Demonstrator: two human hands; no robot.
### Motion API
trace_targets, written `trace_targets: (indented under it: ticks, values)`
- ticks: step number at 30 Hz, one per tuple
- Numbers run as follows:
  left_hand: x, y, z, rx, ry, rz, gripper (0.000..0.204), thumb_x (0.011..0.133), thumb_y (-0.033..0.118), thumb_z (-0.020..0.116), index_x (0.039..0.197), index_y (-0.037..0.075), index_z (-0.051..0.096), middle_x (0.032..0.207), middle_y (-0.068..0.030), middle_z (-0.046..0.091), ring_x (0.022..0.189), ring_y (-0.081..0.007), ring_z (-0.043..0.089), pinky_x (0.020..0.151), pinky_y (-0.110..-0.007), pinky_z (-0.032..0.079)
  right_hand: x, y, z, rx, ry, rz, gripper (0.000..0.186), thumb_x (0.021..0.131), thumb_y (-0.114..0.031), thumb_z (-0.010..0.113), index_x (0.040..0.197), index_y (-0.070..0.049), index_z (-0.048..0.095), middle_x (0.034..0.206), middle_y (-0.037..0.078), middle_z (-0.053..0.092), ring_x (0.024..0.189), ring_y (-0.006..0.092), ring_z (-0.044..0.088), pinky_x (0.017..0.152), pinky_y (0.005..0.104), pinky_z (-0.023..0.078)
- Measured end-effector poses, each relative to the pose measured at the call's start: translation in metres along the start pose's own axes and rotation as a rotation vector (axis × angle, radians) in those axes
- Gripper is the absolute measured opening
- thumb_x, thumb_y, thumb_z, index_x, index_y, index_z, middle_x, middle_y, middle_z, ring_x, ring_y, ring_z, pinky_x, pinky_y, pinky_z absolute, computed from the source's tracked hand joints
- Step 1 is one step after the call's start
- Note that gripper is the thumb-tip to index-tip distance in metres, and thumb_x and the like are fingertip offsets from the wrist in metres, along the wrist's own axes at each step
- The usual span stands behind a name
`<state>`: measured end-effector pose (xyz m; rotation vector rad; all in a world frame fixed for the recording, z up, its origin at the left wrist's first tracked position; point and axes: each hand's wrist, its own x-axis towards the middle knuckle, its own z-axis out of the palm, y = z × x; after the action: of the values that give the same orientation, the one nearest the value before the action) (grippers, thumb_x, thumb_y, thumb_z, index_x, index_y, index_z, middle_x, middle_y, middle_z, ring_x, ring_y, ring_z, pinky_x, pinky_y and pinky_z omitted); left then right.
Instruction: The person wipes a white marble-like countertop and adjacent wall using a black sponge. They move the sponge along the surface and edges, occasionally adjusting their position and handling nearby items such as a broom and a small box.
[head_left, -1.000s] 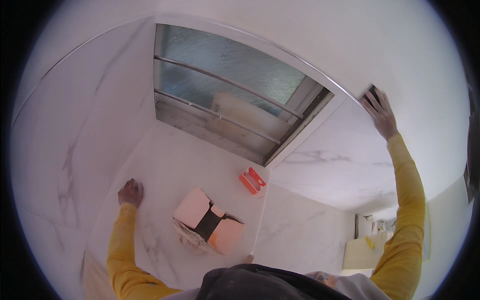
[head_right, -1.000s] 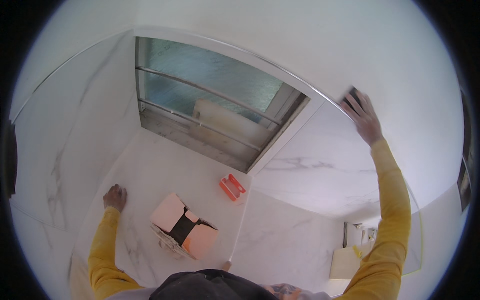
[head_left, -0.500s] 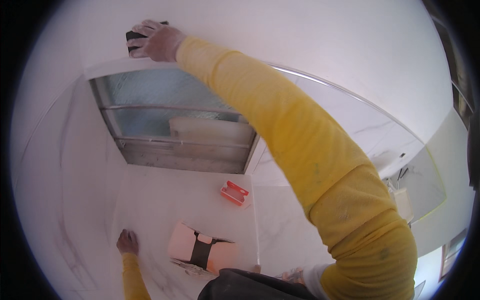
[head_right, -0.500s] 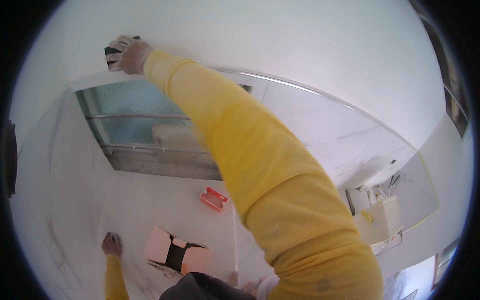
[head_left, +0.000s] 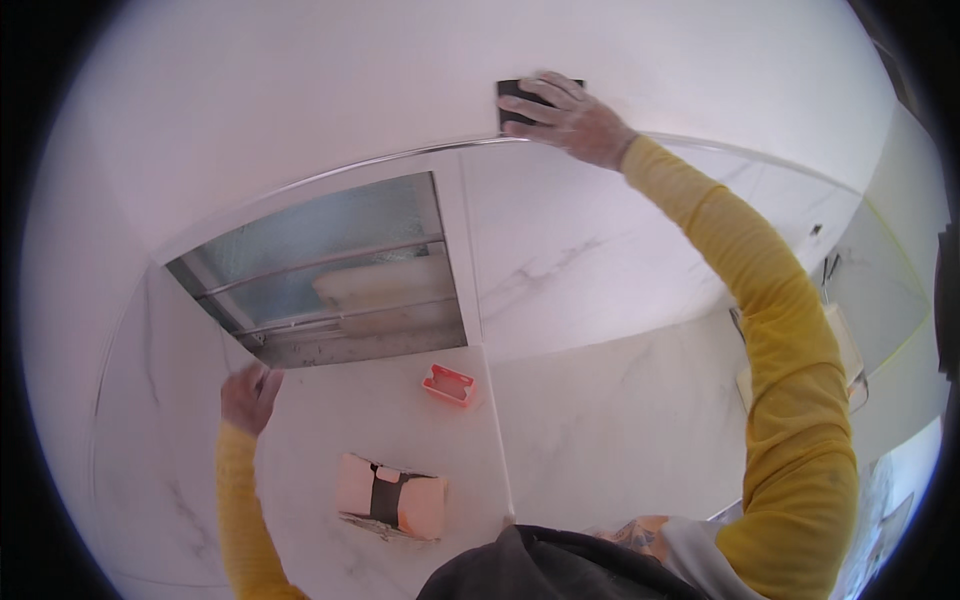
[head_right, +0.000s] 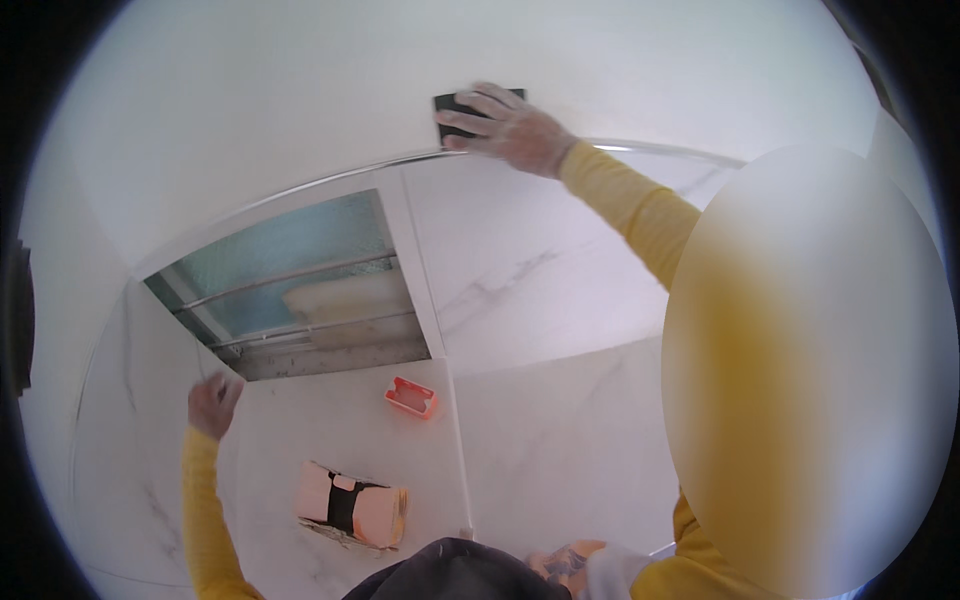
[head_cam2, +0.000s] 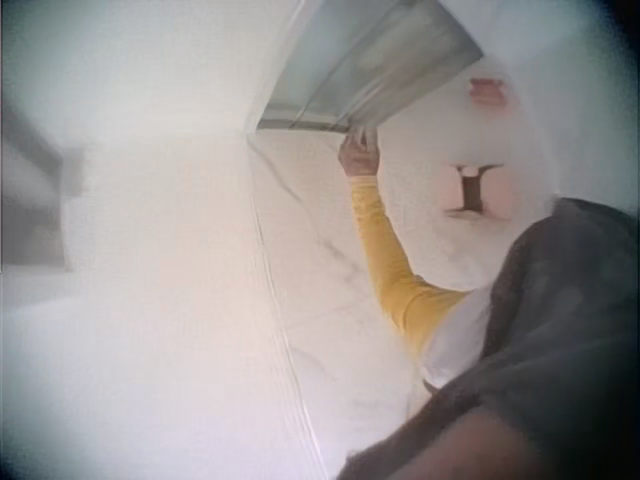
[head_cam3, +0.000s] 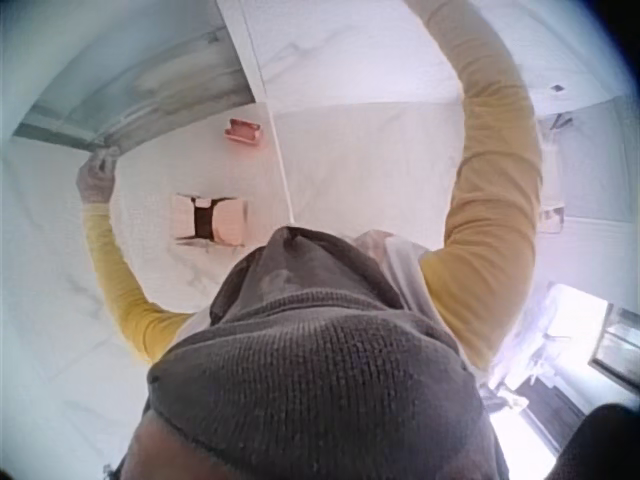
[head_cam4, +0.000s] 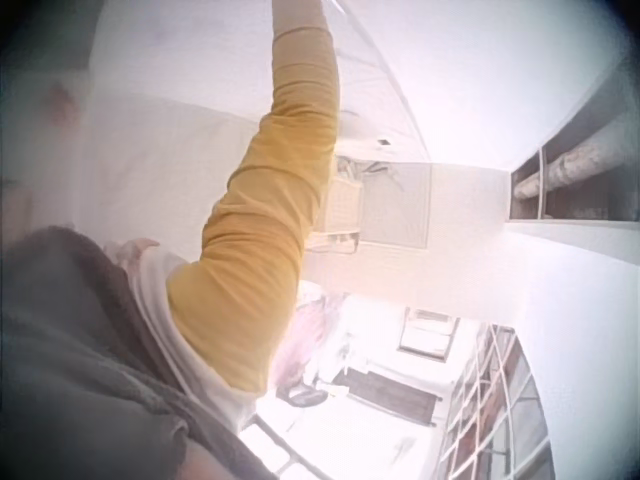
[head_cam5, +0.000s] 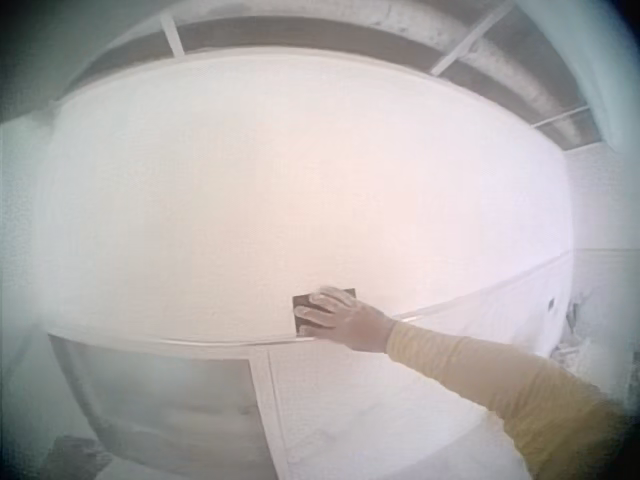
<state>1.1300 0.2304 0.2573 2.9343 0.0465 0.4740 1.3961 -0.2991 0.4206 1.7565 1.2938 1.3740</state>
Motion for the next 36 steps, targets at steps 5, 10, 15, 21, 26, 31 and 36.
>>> trace_targets:
  ticks: [5,10,15,21,26,31,36]
  values:
    - [0.143,0.221,-0.055,0.044,0.661,0.914,0.023,0.094,0.012,0.063,0.112,0.001,0.07,0.12,-0.0182,0.068,0.112,-0.0362,0.064,0.096,-0.045,0.05,0.023,-0.064,0.05,0.182,0.139,0.571,0.032,0.09,-0.015,0.058,0.121,-0.021,0.066,0.135,0.012,0.057,0.13,0.0302,0.051,0.111,0.0486,0.04]
    - [0.291,0.385,-0.025,0.316,0.445,1.06,0.048,0.098,0.009,0.052,0.145,0.014,0.05,0.157,-0.0053,0.041,0.144,-0.0276,0.039,0.118,-0.04,0.033,-0.03,-0.121,0.012,0.437,0.337,0.935,0.049,0.085,-0.012,0.056,0.134,-0.012,0.059,0.15,0.016,0.044,0.142,0.0365,0.038,0.122,0.0549,0.022]
    - [0.317,0.343,-0.027,0.711,0.523,1.156,0.06,0.093,0.016,0.056,0.151,0.023,0.042,0.161,0.0005,0.034,0.148,-0.0271,0.032,0.121,-0.044,0.028,-0.222,-0.268,-0.029,0.62,0.07,1.001,0.055,0.08,-0.003,0.059,0.134,-0.012,0.059,0.148,0.015,0.048,0.139,0.0327,0.042,0.119,0.0498,0.03]
    - [0.302,0.324,-0.062,1.089,0.522,0.967,0.063,0.096,0.023,0.055,0.155,0.029,0.035,0.164,0.001,0.027,0.149,-0.0283,0.029,0.122,-0.051,0.025,-0.602,-0.447,-0.103,0.467,-0.68,1.534,0.056,0.091,-0.015,0.06,0.144,-0.004,0.048,0.159,0.022,0.03,0.147,0.0421,0.026,0.122,0.0536,0.019]
    - [0.267,0.42,-0.043,1.207,0.28,0.799,0.059,0.103,0.027,0.044,0.157,0.036,0.025,0.167,0.0009,0.018,0.153,-0.0258,0.017,0.123,-0.053,0.02,-0.607,-0.478,-0.125,0.595,-1.064,1.523,0.059,0.098,-0.029,0.05,0.151,-0.006,0.04,0.161,0.022,0.026,0.15,0.0408,0.02,0.124,0.0525,0.013]
    - [0.283,0.633,-0.003,1.271,0.409,0.988,0.061,0.103,0.027,0.043,0.158,0.039,0.021,0.167,0.0022,0.019,0.153,-0.0247,0.02,0.125,-0.052,0.015,-0.608,-0.473,-0.119,0.581,-1.101,1.522,0.058,0.1,-0.033,0.044,0.152,-0.007,0.039,0.162,0.02,0.026,0.15,0.0379,0.02,0.124,0.0512,0.01]
    - [0.304,0.692,0.01,0.916,0.469,1.281,0.051,0.103,0.023,0.04,0.153,0.03,0.035,0.166,0.0013,0.024,0.154,-0.0236,0.018,0.123,-0.057,0.01,-0.602,-0.459,-0.122,0.596,-1.136,1.553,0.057,0.1,-0.032,0.044,0.151,-0.006,0.04,0.161,0.018,0.029,0.151,0.0354,0.02,0.125,0.0495,0.01]
